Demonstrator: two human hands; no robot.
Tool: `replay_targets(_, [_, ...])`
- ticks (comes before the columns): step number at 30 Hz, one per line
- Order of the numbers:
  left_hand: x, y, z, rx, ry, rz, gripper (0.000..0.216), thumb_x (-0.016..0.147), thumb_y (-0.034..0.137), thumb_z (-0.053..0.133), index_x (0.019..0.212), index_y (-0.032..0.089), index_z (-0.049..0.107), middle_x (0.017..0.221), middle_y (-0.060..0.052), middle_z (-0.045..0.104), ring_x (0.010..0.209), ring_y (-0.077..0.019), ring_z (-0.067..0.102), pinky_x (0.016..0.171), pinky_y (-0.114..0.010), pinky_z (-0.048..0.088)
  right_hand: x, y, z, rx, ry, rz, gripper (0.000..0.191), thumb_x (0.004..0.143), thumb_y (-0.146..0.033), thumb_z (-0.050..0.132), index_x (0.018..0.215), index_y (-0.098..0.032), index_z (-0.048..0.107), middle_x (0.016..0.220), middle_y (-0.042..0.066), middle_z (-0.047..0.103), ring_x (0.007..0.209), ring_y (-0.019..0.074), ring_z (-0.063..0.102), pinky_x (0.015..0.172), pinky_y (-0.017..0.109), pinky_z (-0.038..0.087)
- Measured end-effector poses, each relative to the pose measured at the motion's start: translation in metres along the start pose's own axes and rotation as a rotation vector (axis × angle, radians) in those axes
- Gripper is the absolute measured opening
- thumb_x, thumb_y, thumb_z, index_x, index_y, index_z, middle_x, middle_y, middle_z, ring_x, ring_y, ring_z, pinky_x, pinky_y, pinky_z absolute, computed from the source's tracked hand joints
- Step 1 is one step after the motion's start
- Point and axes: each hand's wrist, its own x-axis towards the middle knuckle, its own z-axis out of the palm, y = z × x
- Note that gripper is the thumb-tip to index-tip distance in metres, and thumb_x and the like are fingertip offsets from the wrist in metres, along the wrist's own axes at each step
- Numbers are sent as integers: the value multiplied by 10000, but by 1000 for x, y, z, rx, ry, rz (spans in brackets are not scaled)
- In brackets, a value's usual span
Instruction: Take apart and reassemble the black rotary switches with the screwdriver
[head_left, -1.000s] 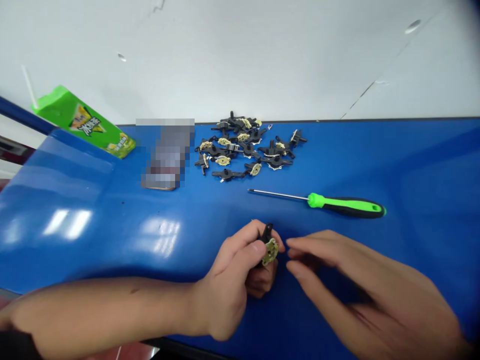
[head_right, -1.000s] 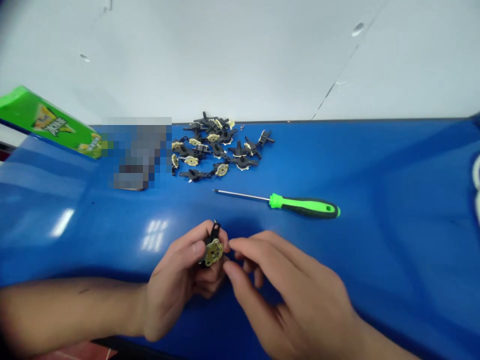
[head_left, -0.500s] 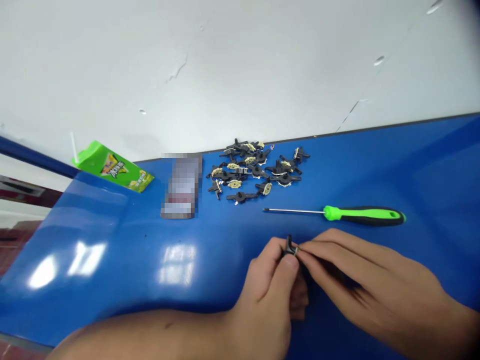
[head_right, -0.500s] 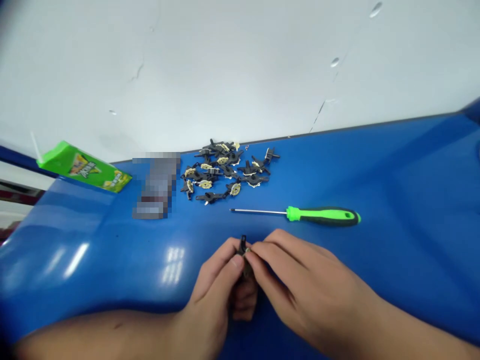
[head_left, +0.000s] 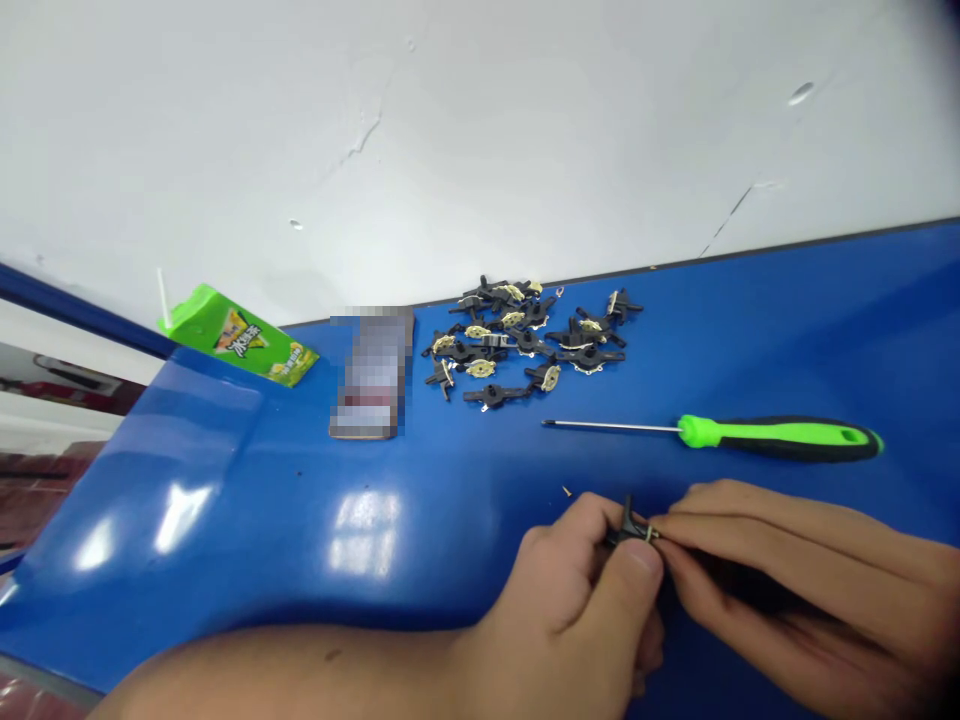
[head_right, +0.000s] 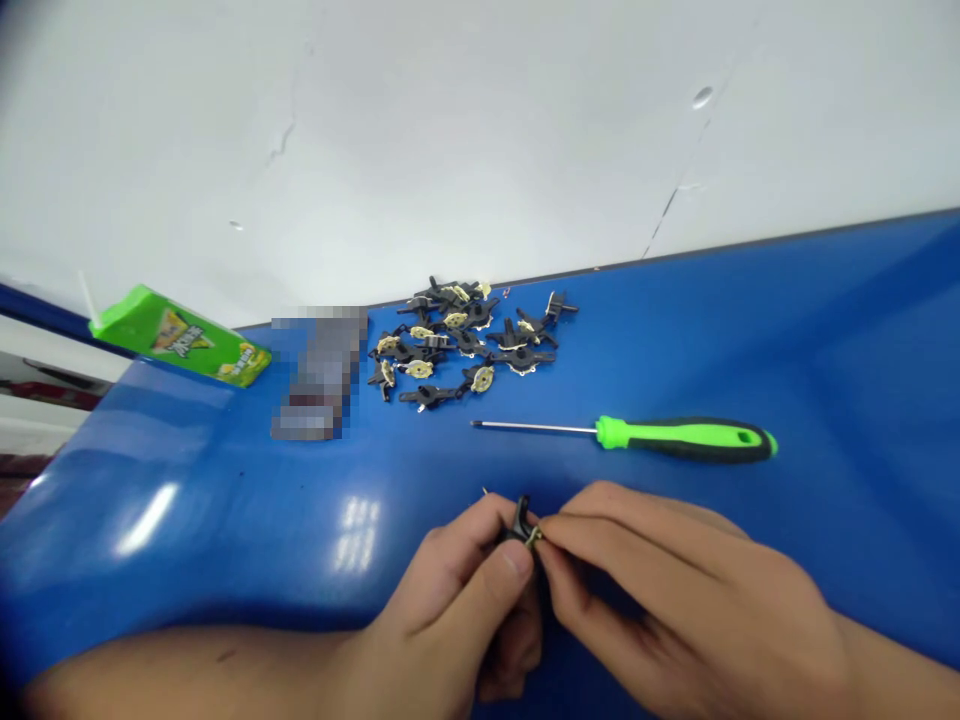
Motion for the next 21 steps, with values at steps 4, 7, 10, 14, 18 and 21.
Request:
replay_targets(4, [-1,2,0,21,3,-21,430,1070,629,633,956,220,563,642,51,523,563,-110,474,515,-221,392,3,2,-3,94,-46,31,114,1090,-220,632,1095,-321,687,911,-80,801,721,119,789,685,225,648])
replay_targets(7, [-1,-3,-2,-40,-5,11,382,1086,589,637,1021,217,581,663,57,530,564,-104,458,521,-215,389,10,3,-6,179,-83,76,109,1093,-225,640,1073,-316,698,853,-67,787,639,114,756,580,202,618])
replay_targets(10, [-1,-7,-3,-76,-12,17,366,1086,575,654,1052,217,590,686,58,532,574,-100,442,528,-213,376,17,4,-9,219,-136,62,124,1098,-226,634,1028,-289,716,812,-54,776,606,94,736,543,163,590])
replay_targets(14, [-1,-8,-3,-91,-34,42,357,1085,565,671,1058,217,600,698,58,524,597,-98,434,546,-207,373,20,8,-12,264,-189,24,125,1097,-223,637,996,-276,690,773,-69,746,589,66,713,554,123,568])
replay_targets(18, [-1,-4,-3,-94,-45,24,365,1084,570,668,1027,221,576,678,67,513,595,-94,440,550,-199,387,24,14,-17,253,-202,-49,107,1085,-203,638,1015,-270,682,776,-81,756,597,53,722,587,106,568])
replay_targets(21, [0,-2,-3,-73,-54,-31,396,1085,590,653,979,225,542,656,65,534,587,-92,480,553,-199,411,28,18,-20,267,-221,-70,120,1058,-167,641,1012,-268,688,799,-78,776,607,54,734,600,104,569])
